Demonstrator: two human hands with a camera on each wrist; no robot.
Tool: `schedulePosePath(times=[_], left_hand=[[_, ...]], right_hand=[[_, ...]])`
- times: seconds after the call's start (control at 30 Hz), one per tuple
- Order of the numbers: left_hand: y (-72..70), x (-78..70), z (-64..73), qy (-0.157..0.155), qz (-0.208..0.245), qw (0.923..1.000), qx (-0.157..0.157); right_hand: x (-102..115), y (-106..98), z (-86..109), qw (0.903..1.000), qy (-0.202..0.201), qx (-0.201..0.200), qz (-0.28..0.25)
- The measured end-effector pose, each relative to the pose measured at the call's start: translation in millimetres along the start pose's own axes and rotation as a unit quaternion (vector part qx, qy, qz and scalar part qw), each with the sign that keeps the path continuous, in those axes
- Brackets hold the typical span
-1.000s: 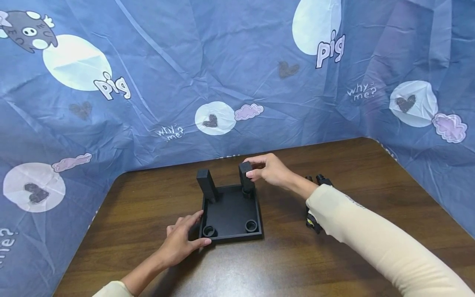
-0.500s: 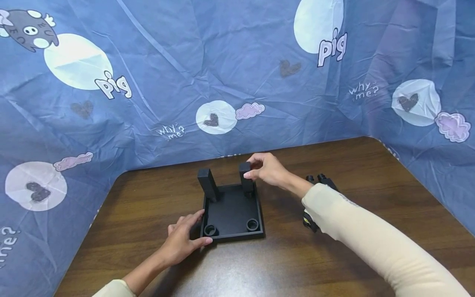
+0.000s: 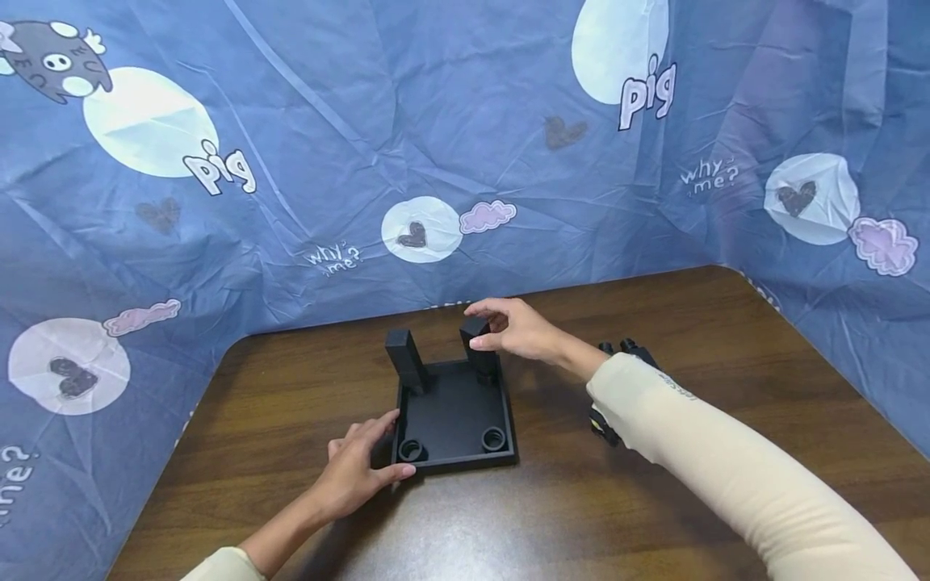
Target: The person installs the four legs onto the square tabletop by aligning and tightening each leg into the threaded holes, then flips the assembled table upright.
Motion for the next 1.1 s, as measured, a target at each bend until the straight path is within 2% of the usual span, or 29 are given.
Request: schedulePosePath(times=[0.13, 0.3, 0.43, 0.53, 0.67, 0.73, 0.8, 1.1], left_hand=[[0.6, -0.2, -0.4, 0.0, -0.003, 1.0, -0.001], [0.8, -0.5, -0.7, 0.0, -0.004, 1.0, -0.002], [0.5, -0.6, -0.5, -0.001, -0.005, 1.0, -0.001], [0.4, -0.6, -0.6, -0.002, -0.007, 1.0, -0.002], [0.1, -0.4, -0.4, -0.002, -0.01, 0.9999, -0.005], [-0.1, -0.2, 0.0, -0.002, -0.011, 0.9999, -0.005], [-0.3, 0.0, 0.5, -0.001, -0.01, 0.9999, -0.005], [1.1, 0.9, 0.2, 0.004, -0.006, 0.9999, -0.009]], right_hand=[[0, -2, -1.0, 0.9996, 0.001, -0.001, -0.028], [-2, 3, -3.4, 0.9965, 0.029, -0.035, -0.07], [-3, 7, -4.2, 0.9966, 0.045, -0.049, -0.05], [-3, 8, -5.1, 0.9977, 0.031, -0.029, -0.053], [-2, 4, -5.1, 0.9983, 0.006, 0.027, -0.05], [0, 1, -4.1, 0.9981, 0.006, 0.048, -0.038], [1, -1, -3.6, 0.9982, 0.009, 0.052, -0.028], [-3, 7, -8.2, 0.9986, 0.034, -0.018, -0.036]])
Point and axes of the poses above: each hand's wrist, its own z-axis away from the middle knuckle, its own y-axis out of the palm, x = y × z, the point moved 4 cm from there along -z, towards the middle knuckle
